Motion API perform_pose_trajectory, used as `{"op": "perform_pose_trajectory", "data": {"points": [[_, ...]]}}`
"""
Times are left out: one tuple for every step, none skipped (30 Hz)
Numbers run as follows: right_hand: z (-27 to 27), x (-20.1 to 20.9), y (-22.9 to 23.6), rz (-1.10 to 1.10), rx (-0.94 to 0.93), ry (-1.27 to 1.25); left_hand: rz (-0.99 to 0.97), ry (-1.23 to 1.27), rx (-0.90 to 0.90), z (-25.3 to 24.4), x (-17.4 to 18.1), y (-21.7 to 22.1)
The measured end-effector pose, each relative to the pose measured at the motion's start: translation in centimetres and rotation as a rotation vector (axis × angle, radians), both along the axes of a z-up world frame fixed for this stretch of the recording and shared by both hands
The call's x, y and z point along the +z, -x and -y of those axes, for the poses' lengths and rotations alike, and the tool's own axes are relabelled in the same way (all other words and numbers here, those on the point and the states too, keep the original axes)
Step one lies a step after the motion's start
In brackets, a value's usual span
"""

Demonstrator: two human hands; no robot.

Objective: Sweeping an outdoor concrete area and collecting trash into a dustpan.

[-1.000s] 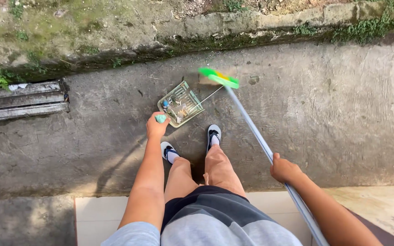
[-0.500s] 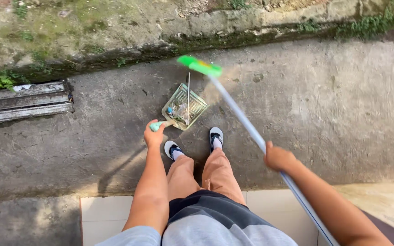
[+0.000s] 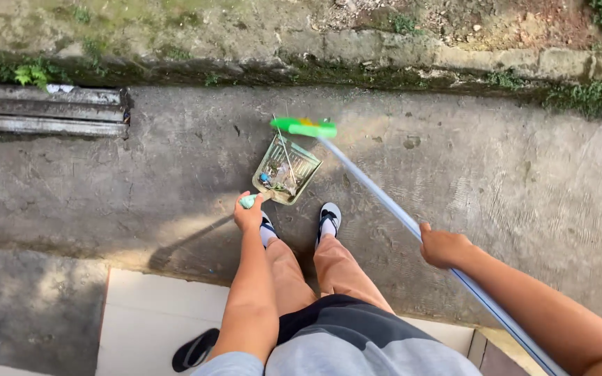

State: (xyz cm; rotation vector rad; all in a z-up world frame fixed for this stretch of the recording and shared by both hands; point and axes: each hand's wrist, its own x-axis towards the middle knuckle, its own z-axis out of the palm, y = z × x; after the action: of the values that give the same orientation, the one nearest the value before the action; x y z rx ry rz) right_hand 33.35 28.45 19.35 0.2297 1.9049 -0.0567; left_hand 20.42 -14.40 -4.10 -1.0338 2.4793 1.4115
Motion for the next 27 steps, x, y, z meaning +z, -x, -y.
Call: {"op": "perform_pose_trajectory", "data": {"points": [[0.7, -1.5, 0.9, 0.000, 0.013, 0.002, 0.000, 0.002, 0.013, -0.1, 0.3, -0.2], [0.9, -2.6, 2.1, -0.027, -0.016, -0.058, 0.055, -0.105, 0.084, -0.7, 0.7, -0.4], [1.2, -3.8, 3.2, -0.054, -0.045, -0.117, 0.107, -0.214, 0.155, -1.3, 1.1, -0.6], [0.6, -7.2, 2.0, -0.059, -0.028, -0.118, 0.102, -0.216, 0.171, -1.6, 0.6, -1.5], [-0.1, -10.5, 0.8, -0.060, -0.097, -0.040, 0.089, -0.207, 0.161, -1.8, 0.2, -2.3], [-0.7, -13.9, 0.4, -0.070, -0.168, 0.037, 0.067, -0.201, 0.147, -2.0, -0.3, -2.3], [-1.4, -13.4, -1.2, -0.082, -0.154, 0.035, 0.054, -0.205, 0.160, -2.1, -0.6, -1.8], [-2.0, -12.8, -3.8, -0.084, -0.073, 0.099, 0.052, -0.145, 0.126, -2.2, -0.7, -2.1], [-2.7, -12.1, -6.4, -0.085, 0.008, 0.163, 0.051, -0.084, 0.092, -2.3, -0.9, -2.5], [-2.4, -9.0, -7.0, -0.081, 0.016, 0.158, 0.054, -0.090, 0.100, -2.6, 0.0, -2.7], [-2.1, -5.9, -7.5, -0.018, 0.006, 0.152, 0.080, -0.126, 0.116, -2.8, 0.9, -2.9], [-1.4, -2.8, -7.8, 0.045, 0.000, 0.153, 0.103, -0.156, 0.135, -2.5, 2.0, -2.9], [-1.6, -2.8, -7.0, 0.048, 0.011, 0.153, 0.104, -0.157, 0.146, -1.9, 1.5, -3.3], [-1.4, -2.9, -6.5, -0.015, 0.032, 0.130, 0.091, -0.259, 0.178, -1.1, 1.0, -3.7], [-1.2, -3.1, -6.0, -0.077, 0.053, 0.108, 0.076, -0.361, 0.208, -0.2, 0.4, -4.1], [-0.5, -4.0, -4.1, -0.076, 0.061, 0.109, 0.075, -0.360, 0.217, 1.0, 0.5, -4.7], [0.2, -5.0, -2.0, -0.144, 0.048, 0.087, 0.029, -0.407, 0.240, 2.2, 0.6, -5.3], [1.3, -6.1, -0.1, -0.211, 0.037, 0.066, -0.018, -0.454, 0.266, 3.6, 0.6, -6.1], [2.5, -6.9, 2.2, -0.209, 0.049, 0.070, -0.019, -0.451, 0.278, 5.1, 0.7, -7.1], [3.9, -7.7, 4.7, -0.216, 0.039, 0.033, -0.021, -0.479, 0.332, 6.7, 0.9, -7.8], [5.3, -8.5, 7.2, -0.223, 0.030, -0.003, -0.023, -0.506, 0.387, 8.3, 1.0, -8.4], [6.4, -10.0, 8.0, -0.219, 0.037, -0.002, -0.021, -0.505, 0.395, 9.8, 1.6, -8.7], [7.6, -11.5, 8.8, -0.235, 0.051, -0.036, 0.006, -0.513, 0.464, 11.3, 2.2, -9.1], [8.8, -12.8, 9.5, -0.248, 0.063, -0.072, 0.037, -0.522, 0.531, 12.9, 2.9, -9.4], [9.5, -13.0, 8.7, -0.242, 0.069, -0.072, 0.042, -0.521, 0.539, 14.0, 2.9, -9.7], [10.2, -13.2, 8.1, -0.163, 0.121, -0.072, 0.062, -0.494, 0.538, 15.2, 2.8, -9.5], [11.0, -13.4, 7.5, -0.084, 0.173, -0.073, 0.081, -0.467, 0.538, 16.4, 2.8, -9.3]]}}
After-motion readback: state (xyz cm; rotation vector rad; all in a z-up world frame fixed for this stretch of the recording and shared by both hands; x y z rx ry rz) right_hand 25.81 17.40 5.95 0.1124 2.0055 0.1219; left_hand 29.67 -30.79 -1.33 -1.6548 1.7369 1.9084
